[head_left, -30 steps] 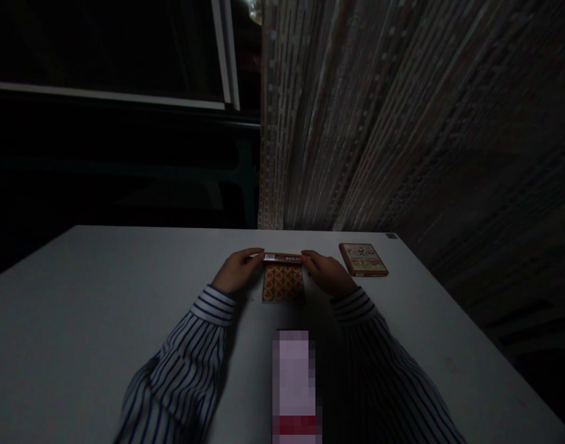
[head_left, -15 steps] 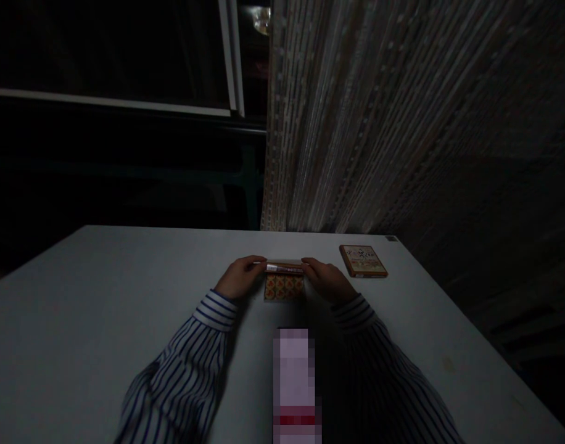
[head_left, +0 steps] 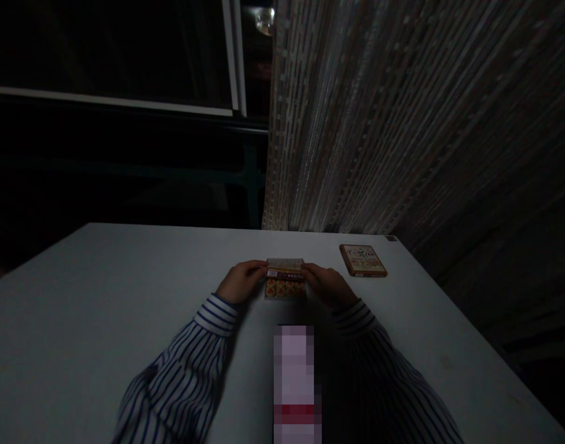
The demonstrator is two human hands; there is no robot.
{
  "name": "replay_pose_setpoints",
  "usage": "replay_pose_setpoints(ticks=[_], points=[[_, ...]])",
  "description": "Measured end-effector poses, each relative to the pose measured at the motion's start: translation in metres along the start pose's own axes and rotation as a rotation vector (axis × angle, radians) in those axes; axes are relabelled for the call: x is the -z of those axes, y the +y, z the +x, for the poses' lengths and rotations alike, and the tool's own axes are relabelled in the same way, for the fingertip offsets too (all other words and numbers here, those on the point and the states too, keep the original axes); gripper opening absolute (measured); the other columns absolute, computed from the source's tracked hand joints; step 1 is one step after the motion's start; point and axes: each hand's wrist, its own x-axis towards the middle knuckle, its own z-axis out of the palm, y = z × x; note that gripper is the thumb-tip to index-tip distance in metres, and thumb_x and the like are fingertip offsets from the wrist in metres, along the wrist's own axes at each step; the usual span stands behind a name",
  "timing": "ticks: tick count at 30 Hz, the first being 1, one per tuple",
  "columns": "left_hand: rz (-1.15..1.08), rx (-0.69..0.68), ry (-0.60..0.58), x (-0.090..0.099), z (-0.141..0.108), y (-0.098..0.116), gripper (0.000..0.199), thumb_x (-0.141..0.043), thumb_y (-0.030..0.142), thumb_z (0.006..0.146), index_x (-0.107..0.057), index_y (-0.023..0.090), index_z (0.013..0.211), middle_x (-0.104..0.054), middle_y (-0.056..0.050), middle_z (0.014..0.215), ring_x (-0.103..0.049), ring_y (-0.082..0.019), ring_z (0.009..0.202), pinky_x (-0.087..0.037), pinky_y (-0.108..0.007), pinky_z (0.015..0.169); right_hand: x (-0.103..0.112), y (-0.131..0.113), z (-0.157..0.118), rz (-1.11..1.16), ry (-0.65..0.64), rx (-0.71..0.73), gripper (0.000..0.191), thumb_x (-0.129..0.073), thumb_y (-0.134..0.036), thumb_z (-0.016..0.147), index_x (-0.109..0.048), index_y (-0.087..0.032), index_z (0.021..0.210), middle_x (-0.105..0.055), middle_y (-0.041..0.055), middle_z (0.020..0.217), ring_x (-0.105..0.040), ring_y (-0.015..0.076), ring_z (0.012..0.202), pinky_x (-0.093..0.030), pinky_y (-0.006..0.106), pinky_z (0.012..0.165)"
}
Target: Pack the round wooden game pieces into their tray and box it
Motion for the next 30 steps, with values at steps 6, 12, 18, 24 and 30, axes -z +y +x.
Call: replay_pose_setpoints(ticks=[6,12,18,24,30], points=[[-0.003,-0.014,-0.003,-0.002,-0.008,0.003,0.039,-0.05,0.045,0.077,-0.066,0.017,0.1,-0.068,-0.007,0.101,-0.06,-0.022,0.095,-0.044,-0.033,0.088,-0.005,-0.001,-0.006,-0.043,-0.027,-0.026,0.036,-0.03,-0.039,0.092,-0.051,-0.026,0.118,-0.066,0.0033,0.107,-0.062,0.0189,0.094,-0.044,0.03,0.08],[0.066,-0.009,0.007,-0.003,-0.013,0.003,0.039,-0.049,0.044,0.078,-0.066,0.017,0.101,-0.068,-0.005,0.101,-0.06,-0.021,0.095,-0.044,-0.031,0.088,-0.008,-0.002,-0.01,-0.053,-0.039,-0.024,0.038,-0.027,-0.041,0.092,-0.05,-0.026,0.118,-0.067,0.004,0.104,-0.064,0.0193,0.089,-0.045,0.029,0.075],[0.112,0.004,-0.012,-0.003,-0.018,0.004,0.037,-0.048,0.04,0.079,-0.065,0.016,0.102,-0.067,-0.006,0.102,-0.06,-0.02,0.097,-0.043,-0.031,0.089,-0.013,0.0,-0.01,-0.069,-0.064,-0.033,0.038,-0.029,-0.04,0.092,-0.049,-0.026,0.12,-0.068,0.0047,0.098,-0.065,0.0196,0.086,-0.046,0.029,0.072],[0.143,0.02,-0.01,-0.008,-0.024,0.001,0.037,-0.048,0.04,0.079,-0.065,0.017,0.102,-0.067,-0.006,0.102,-0.061,-0.02,0.096,-0.044,-0.031,0.088,-0.026,0.008,-0.01,-0.07,-0.055,-0.006,0.041,-0.036,-0.041,0.089,-0.048,-0.024,0.124,-0.068,0.0074,0.098,-0.065,0.0214,0.085,-0.048,0.03,0.069],[0.201,0.038,-0.022,-0.011,-0.03,0.002,0.037,-0.046,0.037,0.079,-0.065,0.018,0.104,-0.067,-0.006,0.103,-0.061,-0.021,0.096,-0.044,-0.032,0.088,-0.032,0.013,-0.015,0.014,0.004,0.055,0.041,-0.042,-0.035,0.086,-0.05,-0.022,0.123,-0.069,0.0082,0.098,-0.065,0.0208,0.082,-0.05,0.03,0.069]])
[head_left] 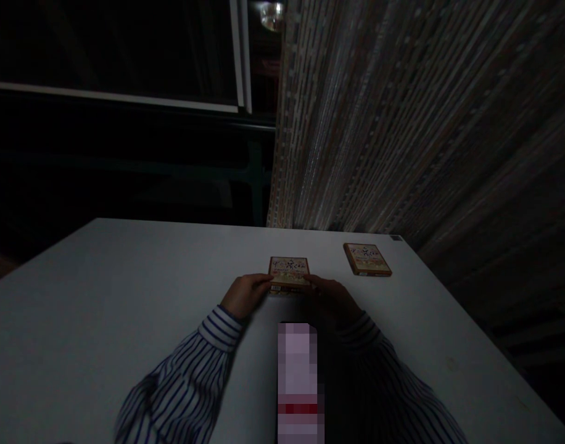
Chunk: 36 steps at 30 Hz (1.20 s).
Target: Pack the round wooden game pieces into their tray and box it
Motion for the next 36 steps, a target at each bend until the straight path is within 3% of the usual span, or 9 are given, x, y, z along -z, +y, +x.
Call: replay_pose_setpoints(ticks=[12,18,29,36], points=[[0.101,-0.011,-0.043,-0.007,-0.008,-0.001,0.037,-0.045,0.032,0.08,-0.063,0.017,0.108,-0.066,-0.009,0.105,-0.062,-0.022,0.096,-0.045,-0.033,0.086,-0.001,-0.003,-0.008,0.047,-0.034,-0.012,0.042,-0.048,-0.027,0.082,-0.051,-0.021,0.123,-0.067,0.0085,0.105,-0.065,0.022,0.087,-0.051,0.033,0.074],[0.149,-0.027,-0.051,-0.009,-0.007,-0.003,0.036,-0.043,0.031,0.08,-0.063,0.018,0.108,-0.066,-0.008,0.105,-0.062,-0.021,0.095,-0.045,-0.032,0.085,-0.001,-0.003,-0.009,0.067,-0.013,0.009,0.04,-0.048,-0.029,0.082,-0.052,-0.025,0.122,-0.066,0.0056,0.107,-0.064,0.0221,0.09,-0.052,0.034,0.076],[0.202,-0.026,-0.074,-0.012,-0.009,-0.005,0.038,-0.043,0.031,0.081,-0.063,0.015,0.108,-0.065,-0.011,0.106,-0.061,-0.023,0.098,-0.043,-0.034,0.089,-0.007,-0.004,-0.012,0.034,0.033,0.019,0.036,-0.046,-0.031,0.084,-0.055,-0.023,0.118,-0.063,0.006,0.113,-0.062,0.0217,0.094,-0.051,0.035,0.079],[0.239,-0.029,-0.072,-0.014,-0.009,-0.006,0.036,-0.044,0.03,0.08,-0.064,0.017,0.107,-0.066,-0.009,0.105,-0.061,-0.022,0.097,-0.044,-0.033,0.089,-0.002,-0.007,-0.012,-0.028,-0.006,0.056,0.033,-0.042,-0.03,0.087,-0.055,-0.023,0.116,-0.062,0.0055,0.112,-0.061,0.0189,0.094,-0.049,0.03,0.079]])
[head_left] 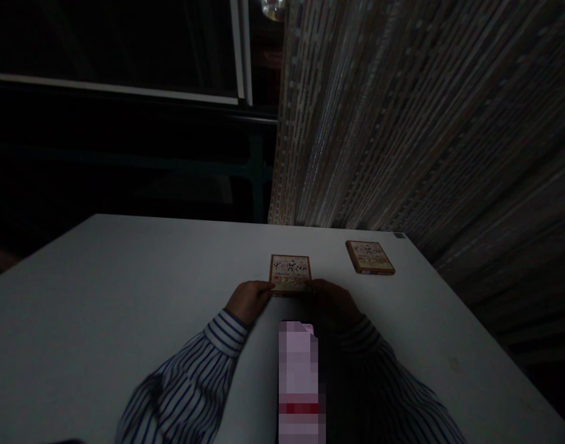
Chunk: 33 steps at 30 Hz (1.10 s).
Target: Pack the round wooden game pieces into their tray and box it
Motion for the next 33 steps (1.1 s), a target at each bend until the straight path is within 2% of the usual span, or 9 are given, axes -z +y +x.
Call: replay_pose_setpoints(ticks=[8,10,12,13,15,18,21,26,33], points=[[0.054,0.006,0.008,-0.001,0.0,0.001,0.032,-0.046,0.031,0.081,-0.065,0.018,0.103,-0.067,-0.007,0.103,-0.061,-0.02,0.095,-0.044,-0.031,0.087,0.002,-0.002,-0.001,-0.066,-0.009,0.034,0.031,-0.042,-0.032,0.087,-0.055,-0.022,0.114,-0.062,0.0069,0.108,-0.058,0.0181,0.095,-0.047,0.028,0.079],[0.086,-0.014,0.066,0.0,0.002,0.002,0.033,-0.044,0.035,0.083,-0.064,0.019,0.103,-0.066,-0.007,0.104,-0.06,-0.02,0.097,-0.044,-0.032,0.089,0.002,-0.002,0.003,-0.108,0.034,0.042,0.032,-0.042,-0.032,0.086,-0.054,-0.021,0.114,-0.06,0.0084,0.111,-0.057,0.0195,0.097,-0.046,0.03,0.079],[0.132,-0.035,0.177,-0.001,0.008,0.003,0.037,-0.04,0.037,0.085,-0.06,0.017,0.108,-0.061,-0.01,0.113,-0.055,-0.022,0.106,-0.041,-0.035,0.094,-0.001,-0.002,0.011,-0.157,0.114,0.04,0.034,-0.038,-0.031,0.088,-0.053,-0.018,0.115,-0.057,0.0113,0.117,-0.055,0.0214,0.101,-0.046,0.032,0.08],[0.16,-0.039,0.245,-0.003,0.012,0.003,0.04,-0.039,0.038,0.086,-0.057,0.014,0.113,-0.057,-0.013,0.119,-0.05,-0.023,0.112,-0.037,-0.037,0.097,-0.004,-0.001,0.017,-0.177,0.158,0.065,0.036,-0.035,-0.031,0.089,-0.052,-0.016,0.117,-0.054,0.0134,0.122,-0.051,0.023,0.108,-0.044,0.034,0.084],[0.201,-0.081,0.283,-0.007,0.022,0.003,0.046,-0.039,0.036,0.086,-0.047,0.01,0.123,-0.042,-0.017,0.133,-0.039,-0.025,0.123,-0.032,-0.039,0.102,-0.011,0.001,0.03,-0.193,0.199,0.114,0.042,-0.034,-0.032,0.089,-0.047,-0.009,0.122,-0.046,0.0174,0.13,-0.043,0.024,0.118,-0.04,0.037,0.091],[0.253,-0.144,0.204,-0.017,0.037,0.002,0.05,-0.038,0.034,0.086,-0.04,0.007,0.128,-0.032,-0.018,0.14,-0.028,-0.027,0.13,-0.028,-0.043,0.104,-0.024,0.005,0.049,-0.225,0.167,0.124,0.048,-0.036,-0.03,0.087,-0.04,-0.005,0.128,-0.036,0.0194,0.137,-0.033,0.0267,0.126,-0.035,0.042,0.096],[0.292,-0.15,0.13,-0.025,0.045,0.001,0.05,-0.034,0.034,0.087,-0.035,0.011,0.132,-0.03,-0.014,0.142,-0.024,-0.027,0.131,-0.026,-0.046,0.104,-0.034,0.008,0.06,-0.243,0.101,0.103,0.05,-0.034,-0.031,0.087,-0.038,-0.006,0.13,-0.031,0.0187,0.14,-0.028,0.0279,0.129,-0.031,0.048,0.096],[0.34,-0.14,0.063,-0.031,0.048,-0.001,0.051,-0.031,0.035,0.087,-0.035,0.012,0.132,-0.03,-0.012,0.142,-0.023,-0.026,0.132,-0.023,-0.047,0.105,-0.039,0.006,0.058,-0.236,0.075,0.085,0.05,-0.03,-0.031,0.089,-0.035,-0.006,0.132,-0.027,0.0157,0.143,-0.024,0.0261,0.131,-0.026,0.049,0.1],[0.37,-0.144,0.071,-0.033,0.047,-0.002,0.051,-0.03,0.037,0.088,-0.034,0.012,0.133,-0.029,-0.011,0.143,-0.022,-0.025,0.132,-0.022,-0.048,0.105,-0.04,0.004,0.052,-0.24,0.074,0.092,0.05,-0.029,-0.032,0.089,-0.034,-0.007,0.133,-0.028,0.0151,0.143,-0.021,0.025,0.132,-0.024,0.048,0.101]])
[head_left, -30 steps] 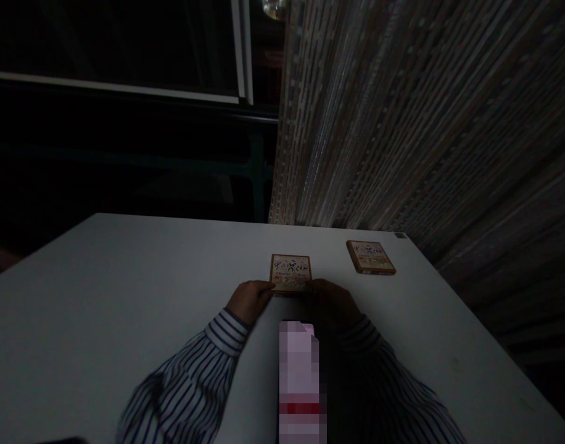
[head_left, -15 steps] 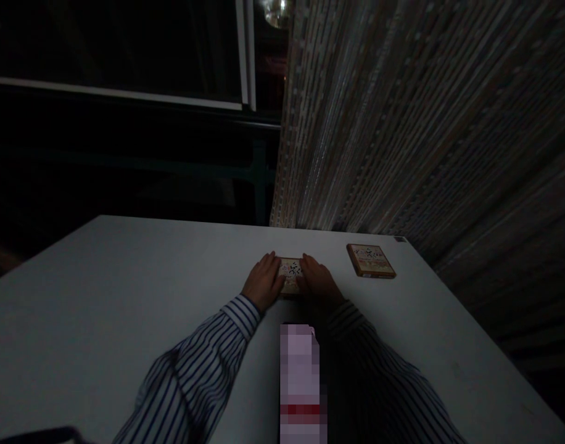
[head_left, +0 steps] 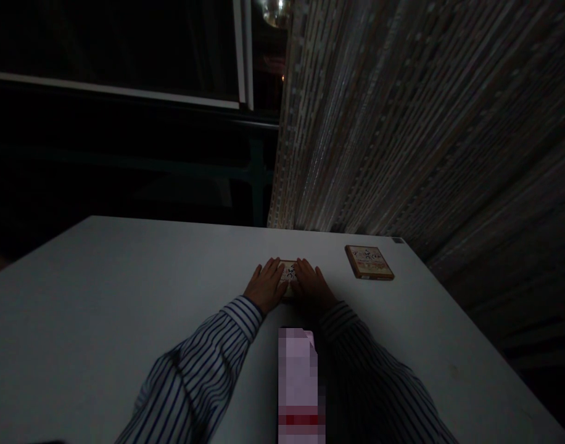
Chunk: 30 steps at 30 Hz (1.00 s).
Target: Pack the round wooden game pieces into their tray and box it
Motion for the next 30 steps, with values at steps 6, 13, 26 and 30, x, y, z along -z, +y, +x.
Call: replay_pose_setpoints(ticks=[6,13,26,30], points=[[0.035,0.004,-0.005,-0.002,0.0,0.0,0.052,-0.032,0.036,0.087,-0.034,0.013,0.133,-0.03,-0.01,0.142,-0.022,-0.024,0.132,-0.023,-0.047,0.105,-0.007,0.002,-0.001,0.015,0.029,0.005,0.051,-0.028,-0.032,0.09,-0.033,-0.005,0.133,-0.027,0.0154,0.143,-0.02,0.0251,0.132,-0.024,0.047,0.102],[0.044,0.006,0.022,-0.003,-0.002,0.0,0.052,-0.031,0.037,0.087,-0.034,0.014,0.133,-0.03,-0.009,0.143,-0.023,-0.024,0.132,-0.024,-0.047,0.105,-0.011,0.004,0.001,0.018,0.029,0.001,0.052,-0.031,-0.033,0.089,-0.034,-0.007,0.133,-0.028,0.0159,0.142,-0.021,0.025,0.132,-0.026,0.046,0.101],[0.018,0.02,0.061,-0.001,-0.003,0.002,0.049,-0.034,0.037,0.086,-0.039,0.015,0.13,-0.033,-0.012,0.141,-0.026,-0.024,0.131,-0.025,-0.048,0.104,0.01,0.005,-0.005,-0.003,-0.048,-0.032,0.047,-0.032,-0.03,0.089,-0.04,-0.005,0.129,-0.035,0.0171,0.139,-0.029,0.0259,0.129,-0.029,0.045,0.099],[0.0,0.028,0.096,-0.004,-0.003,0.001,0.049,-0.035,0.04,0.086,-0.044,0.012,0.126,-0.036,-0.015,0.138,-0.031,-0.026,0.128,-0.028,-0.046,0.103,0.02,0.006,-0.012,-0.03,-0.058,-0.062,0.043,-0.033,-0.028,0.089,-0.046,-0.008,0.124,-0.042,0.0157,0.135,-0.037,0.026,0.122,-0.031,0.043,0.098]])
